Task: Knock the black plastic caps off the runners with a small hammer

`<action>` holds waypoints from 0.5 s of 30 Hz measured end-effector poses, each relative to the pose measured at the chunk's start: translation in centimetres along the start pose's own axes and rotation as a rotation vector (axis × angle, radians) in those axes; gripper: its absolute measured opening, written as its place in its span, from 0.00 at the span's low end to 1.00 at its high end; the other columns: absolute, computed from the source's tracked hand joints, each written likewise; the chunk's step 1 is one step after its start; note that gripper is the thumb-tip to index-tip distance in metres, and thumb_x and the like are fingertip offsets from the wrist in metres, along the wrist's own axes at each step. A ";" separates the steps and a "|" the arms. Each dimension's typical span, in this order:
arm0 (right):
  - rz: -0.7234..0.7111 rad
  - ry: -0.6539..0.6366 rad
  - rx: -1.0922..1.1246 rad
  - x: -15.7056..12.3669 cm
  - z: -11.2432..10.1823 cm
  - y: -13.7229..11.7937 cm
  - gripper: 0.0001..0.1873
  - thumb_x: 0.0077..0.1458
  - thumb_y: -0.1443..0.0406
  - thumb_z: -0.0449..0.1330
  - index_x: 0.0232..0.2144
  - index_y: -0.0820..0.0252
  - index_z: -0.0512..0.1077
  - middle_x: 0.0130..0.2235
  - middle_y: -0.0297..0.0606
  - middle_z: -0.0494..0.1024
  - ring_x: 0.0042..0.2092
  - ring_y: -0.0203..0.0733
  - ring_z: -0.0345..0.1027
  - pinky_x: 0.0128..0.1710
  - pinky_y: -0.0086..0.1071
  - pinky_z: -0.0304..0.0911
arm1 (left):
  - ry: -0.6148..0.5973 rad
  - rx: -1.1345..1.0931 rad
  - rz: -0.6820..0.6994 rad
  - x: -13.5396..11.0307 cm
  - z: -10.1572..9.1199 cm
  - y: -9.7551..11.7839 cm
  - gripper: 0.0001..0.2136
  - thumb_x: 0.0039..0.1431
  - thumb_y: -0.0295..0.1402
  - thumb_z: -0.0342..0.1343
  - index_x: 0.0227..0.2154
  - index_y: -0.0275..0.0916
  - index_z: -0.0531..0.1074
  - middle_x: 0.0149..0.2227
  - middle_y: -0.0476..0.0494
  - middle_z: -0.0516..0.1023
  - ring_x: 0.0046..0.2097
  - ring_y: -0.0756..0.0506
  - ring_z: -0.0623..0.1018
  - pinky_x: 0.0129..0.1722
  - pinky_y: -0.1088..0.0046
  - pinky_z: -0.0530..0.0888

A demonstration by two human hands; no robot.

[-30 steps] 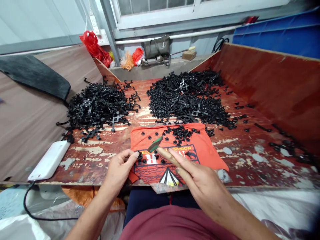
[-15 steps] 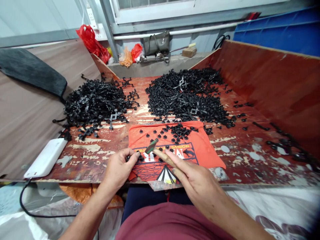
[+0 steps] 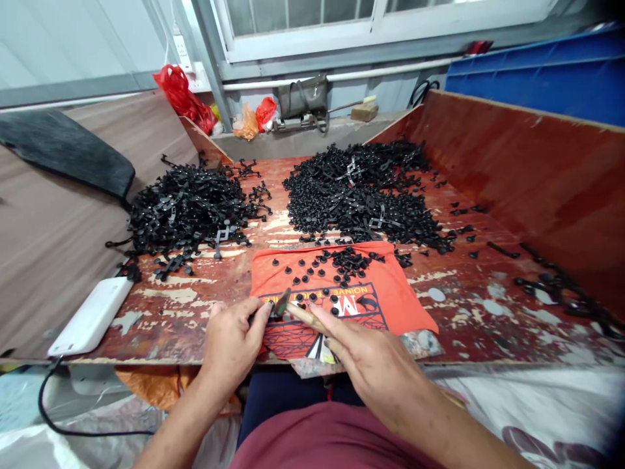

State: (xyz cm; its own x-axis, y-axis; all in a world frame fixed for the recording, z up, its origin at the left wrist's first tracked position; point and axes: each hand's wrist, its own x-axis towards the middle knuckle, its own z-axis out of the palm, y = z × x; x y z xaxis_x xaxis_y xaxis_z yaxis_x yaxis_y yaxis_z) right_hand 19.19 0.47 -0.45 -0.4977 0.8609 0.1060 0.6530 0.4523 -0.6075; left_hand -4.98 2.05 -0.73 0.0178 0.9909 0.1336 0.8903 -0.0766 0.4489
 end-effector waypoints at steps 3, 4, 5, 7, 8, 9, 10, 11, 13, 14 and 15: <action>0.007 0.035 0.068 0.1 -0.5 -0.3 0.28 0.69 0.68 0.47 0.68 0.44 0.54 0.54 0.35 0.79 0.49 0.43 0.77 0.49 0.37 0.72 | -0.024 0.075 0.019 0.1 -0.3 0.2 0.19 0.67 0.40 0.46 0.22 0.40 0.72 0.23 0.49 0.77 0.27 0.47 0.73 0.38 0.68 0.59; 0.010 0.060 0.075 0.1 -0.5 -0.4 0.28 0.69 0.67 0.46 0.68 0.45 0.54 0.53 0.36 0.79 0.48 0.43 0.77 0.50 0.38 0.72 | -0.035 0.079 0.017 0.1 -0.4 0.3 0.19 0.67 0.40 0.45 0.22 0.40 0.72 0.23 0.49 0.77 0.27 0.47 0.73 0.39 0.68 0.59; 0.013 0.076 0.066 0.0 -0.5 -0.4 0.28 0.69 0.67 0.46 0.68 0.46 0.54 0.52 0.37 0.80 0.47 0.43 0.77 0.50 0.38 0.72 | -0.043 0.078 0.011 0.2 -0.4 0.3 0.19 0.67 0.40 0.45 0.22 0.40 0.71 0.23 0.49 0.78 0.28 0.47 0.74 0.39 0.68 0.59; 0.016 0.066 -0.007 -0.2 -0.1 -0.5 0.28 0.68 0.67 0.46 0.68 0.48 0.55 0.49 0.40 0.81 0.45 0.45 0.78 0.47 0.40 0.73 | -0.051 0.073 -0.001 0.2 -0.5 0.2 0.20 0.67 0.40 0.44 0.22 0.40 0.71 0.24 0.48 0.78 0.28 0.47 0.74 0.38 0.68 0.59; 0.022 0.041 -0.065 -0.3 0.1 -0.5 0.28 0.67 0.68 0.46 0.68 0.49 0.56 0.47 0.41 0.82 0.44 0.47 0.79 0.45 0.40 0.74 | -0.048 0.073 -0.005 0.3 -0.5 0.2 0.20 0.67 0.40 0.43 0.22 0.40 0.70 0.24 0.48 0.77 0.28 0.47 0.74 0.38 0.69 0.59; 0.027 0.009 -0.121 -0.3 0.2 -0.6 0.29 0.66 0.70 0.47 0.67 0.49 0.57 0.45 0.42 0.82 0.42 0.48 0.79 0.42 0.40 0.75 | -0.047 0.075 -0.007 0.3 -0.5 0.1 0.20 0.67 0.40 0.43 0.22 0.40 0.70 0.23 0.48 0.77 0.27 0.47 0.73 0.36 0.69 0.59; 0.025 -0.016 -0.157 -0.3 0.3 -0.6 0.30 0.65 0.70 0.47 0.67 0.49 0.57 0.44 0.42 0.83 0.41 0.48 0.79 0.39 0.40 0.75 | -0.047 0.078 -0.009 0.4 -0.5 0.1 0.20 0.67 0.40 0.43 0.21 0.40 0.69 0.23 0.47 0.76 0.26 0.47 0.72 0.35 0.70 0.59; 0.013 -0.021 -0.168 -0.3 0.2 -0.6 0.30 0.65 0.70 0.47 0.67 0.49 0.57 0.43 0.41 0.83 0.41 0.48 0.80 0.38 0.39 0.75 | -0.049 0.076 -0.007 0.4 -0.4 0.0 0.20 0.67 0.40 0.43 0.21 0.40 0.68 0.22 0.48 0.76 0.26 0.48 0.72 0.34 0.70 0.59; -0.020 0.046 -0.125 -0.2 0.0 -0.7 0.30 0.66 0.69 0.47 0.68 0.49 0.55 0.44 0.41 0.83 0.41 0.46 0.79 0.40 0.38 0.74 | -0.054 0.053 -0.004 0.5 -0.4 -0.1 0.21 0.67 0.40 0.43 0.20 0.40 0.68 0.22 0.48 0.75 0.25 0.48 0.72 0.33 0.71 0.59; -0.035 0.094 -0.100 -0.1 -0.1 -0.7 0.30 0.67 0.68 0.47 0.69 0.49 0.53 0.44 0.41 0.83 0.41 0.45 0.79 0.42 0.37 0.74 | -0.056 0.036 -0.007 0.5 -0.4 -0.1 0.21 0.67 0.41 0.43 0.20 0.40 0.68 0.22 0.48 0.75 0.25 0.48 0.72 0.32 0.71 0.59; -0.042 0.134 -0.091 0.0 -0.2 -0.7 0.30 0.67 0.68 0.47 0.69 0.49 0.52 0.44 0.41 0.83 0.40 0.44 0.79 0.42 0.36 0.73 | -0.053 0.021 -0.013 0.5 -0.4 -0.1 0.21 0.67 0.41 0.43 0.20 0.40 0.69 0.21 0.48 0.75 0.26 0.48 0.72 0.32 0.71 0.59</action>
State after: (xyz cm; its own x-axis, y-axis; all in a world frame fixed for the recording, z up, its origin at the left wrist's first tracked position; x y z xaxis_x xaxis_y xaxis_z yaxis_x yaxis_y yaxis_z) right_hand 18.86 0.18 0.18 -0.4490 0.8612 0.2381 0.6852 0.5029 -0.5268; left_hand -5.27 2.51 -0.37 0.0303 0.9963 0.0806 0.8999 -0.0623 0.4317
